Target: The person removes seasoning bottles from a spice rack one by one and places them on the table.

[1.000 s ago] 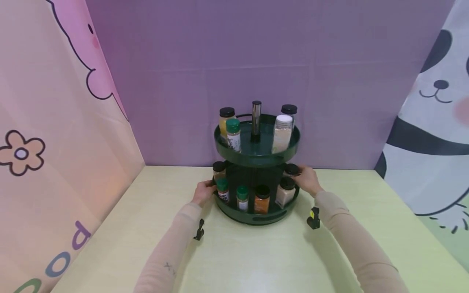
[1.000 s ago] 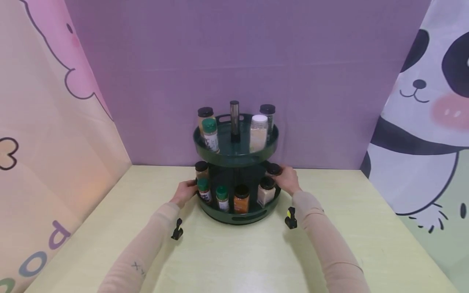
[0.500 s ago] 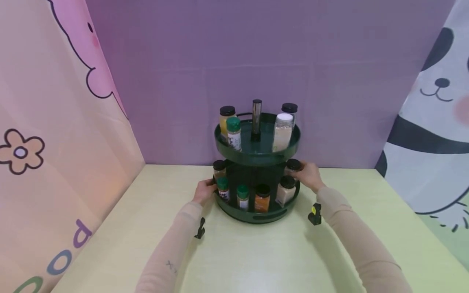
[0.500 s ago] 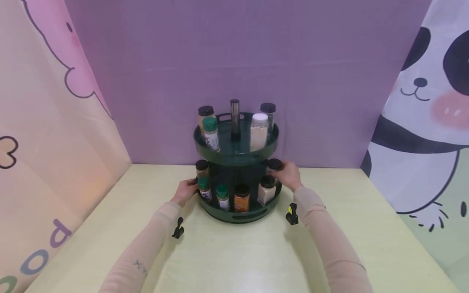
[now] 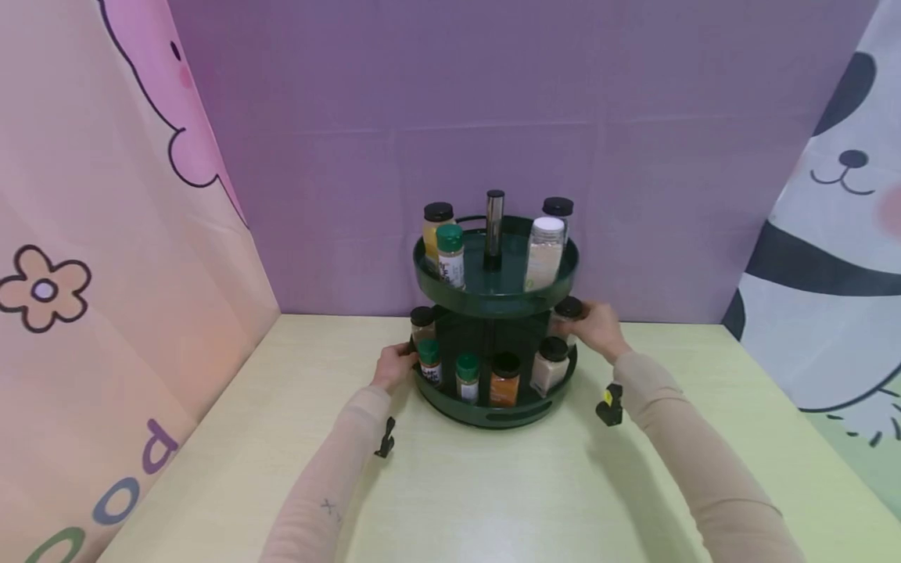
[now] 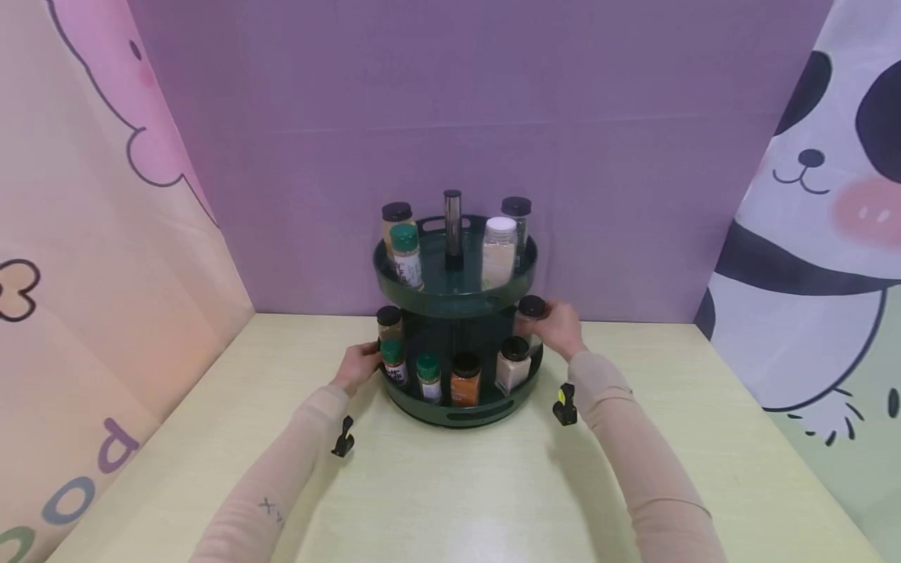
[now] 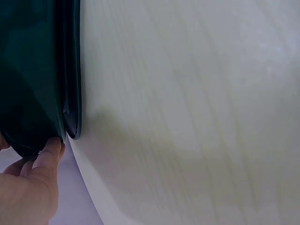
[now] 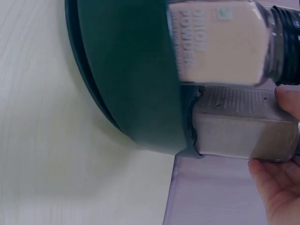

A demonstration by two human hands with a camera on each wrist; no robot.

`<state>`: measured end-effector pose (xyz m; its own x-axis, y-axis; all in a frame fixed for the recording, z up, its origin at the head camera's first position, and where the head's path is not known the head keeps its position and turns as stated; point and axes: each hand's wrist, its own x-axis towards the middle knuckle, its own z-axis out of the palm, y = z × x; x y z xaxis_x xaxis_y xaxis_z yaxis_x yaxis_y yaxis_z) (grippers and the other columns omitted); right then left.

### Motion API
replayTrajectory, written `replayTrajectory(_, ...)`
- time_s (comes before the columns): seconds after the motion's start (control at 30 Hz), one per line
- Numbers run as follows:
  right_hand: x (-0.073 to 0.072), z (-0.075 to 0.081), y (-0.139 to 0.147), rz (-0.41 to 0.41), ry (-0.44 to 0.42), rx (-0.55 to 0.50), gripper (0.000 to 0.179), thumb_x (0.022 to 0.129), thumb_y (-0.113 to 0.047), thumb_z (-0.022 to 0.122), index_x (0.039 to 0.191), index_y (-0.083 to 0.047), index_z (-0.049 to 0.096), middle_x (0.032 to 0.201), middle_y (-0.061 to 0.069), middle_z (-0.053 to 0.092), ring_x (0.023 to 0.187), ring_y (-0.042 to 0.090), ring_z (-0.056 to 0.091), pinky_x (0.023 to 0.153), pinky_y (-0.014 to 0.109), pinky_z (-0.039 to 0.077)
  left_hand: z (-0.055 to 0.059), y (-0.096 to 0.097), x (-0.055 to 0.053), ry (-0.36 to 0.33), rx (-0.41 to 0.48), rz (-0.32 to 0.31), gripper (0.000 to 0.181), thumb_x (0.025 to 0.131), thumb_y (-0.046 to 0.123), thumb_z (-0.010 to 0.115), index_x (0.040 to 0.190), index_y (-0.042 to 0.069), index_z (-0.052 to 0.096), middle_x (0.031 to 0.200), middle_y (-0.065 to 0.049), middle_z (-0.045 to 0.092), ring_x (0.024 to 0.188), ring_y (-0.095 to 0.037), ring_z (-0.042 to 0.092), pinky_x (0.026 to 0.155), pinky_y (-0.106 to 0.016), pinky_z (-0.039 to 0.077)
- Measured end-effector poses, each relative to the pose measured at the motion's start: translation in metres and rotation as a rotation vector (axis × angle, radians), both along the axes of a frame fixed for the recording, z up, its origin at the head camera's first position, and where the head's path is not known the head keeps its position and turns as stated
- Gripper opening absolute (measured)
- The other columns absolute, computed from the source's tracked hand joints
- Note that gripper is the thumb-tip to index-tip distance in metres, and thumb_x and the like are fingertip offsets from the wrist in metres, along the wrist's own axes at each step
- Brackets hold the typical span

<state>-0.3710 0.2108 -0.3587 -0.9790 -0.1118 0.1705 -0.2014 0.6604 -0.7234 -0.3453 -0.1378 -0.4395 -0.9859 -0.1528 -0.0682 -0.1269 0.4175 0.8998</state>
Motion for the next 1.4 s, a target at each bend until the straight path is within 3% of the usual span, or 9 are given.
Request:
replayTrajectory(0.17,0.0,0.007,0.003,-0.017,0.009,0.027,0.044,0.077,-0.024,0.071,0.109,0.003,0.059,0.106,0.023,0.063,0.091,0.03,0.06,0.073,0.037,0.051,0.0,0.001,0.0,-0.004,-0.001,0.0,0.04,0.091,0.013,0.05,0.128,-0.002,0.05,0.123,-0.022,0.056,0.102,-0.028,0.059,0.086,-0.036,0.049)
replayTrajectory(0.43,-0.001,0.015,-0.001,-0.044,-0.033,0.01,0.045,0.077,-0.025,0.071,0.111,0.001,0.057,0.11,0.021,0.061,0.096,0.031,0.058,0.08,0.042,0.049,0.003,0.001,0.001,-0.013,0.008,0.004,0.04,0.092,0.014,0.05,0.128,-0.002,0.049,0.127,-0.021,0.054,0.112,-0.03,0.054,0.093,-0.039,0.046)
replayTrajectory(0.73,0.0,0.023,0.001,-0.058,-0.013,0.019,0.045,0.076,-0.025,0.072,0.108,0.003,0.058,0.106,0.022,0.063,0.091,0.03,0.058,0.077,0.039,0.049,0.004,0.001,0.001,-0.017,-0.001,-0.008,0.04,0.091,0.013,0.05,0.128,-0.003,0.049,0.128,-0.022,0.053,0.114,-0.032,0.053,0.094,-0.039,0.045)
replayTrajectory(1.07,0.001,0.027,0.013,-0.049,-0.025,-0.015,0.053,0.076,-0.027,0.073,0.116,0.004,0.056,0.115,0.024,0.06,0.1,0.035,0.058,0.085,0.045,0.048,0.006,-0.001,0.002,-0.019,-0.001,-0.001,0.04,0.092,0.014,0.049,0.129,-0.002,0.049,0.128,-0.021,0.053,0.115,-0.032,0.053,0.095,-0.04,0.044)
replayTrajectory(1.4,0.006,0.026,0.028,-0.077,-0.002,0.03,0.053,0.077,-0.03,0.072,0.114,0.004,0.056,0.112,0.025,0.06,0.097,0.033,0.057,0.08,0.043,0.048,0.005,0.0,0.003,-0.013,-0.006,-0.01,0.04,0.092,0.013,0.048,0.129,-0.004,0.048,0.129,-0.023,0.051,0.116,-0.034,0.051,0.096,-0.041,0.043)
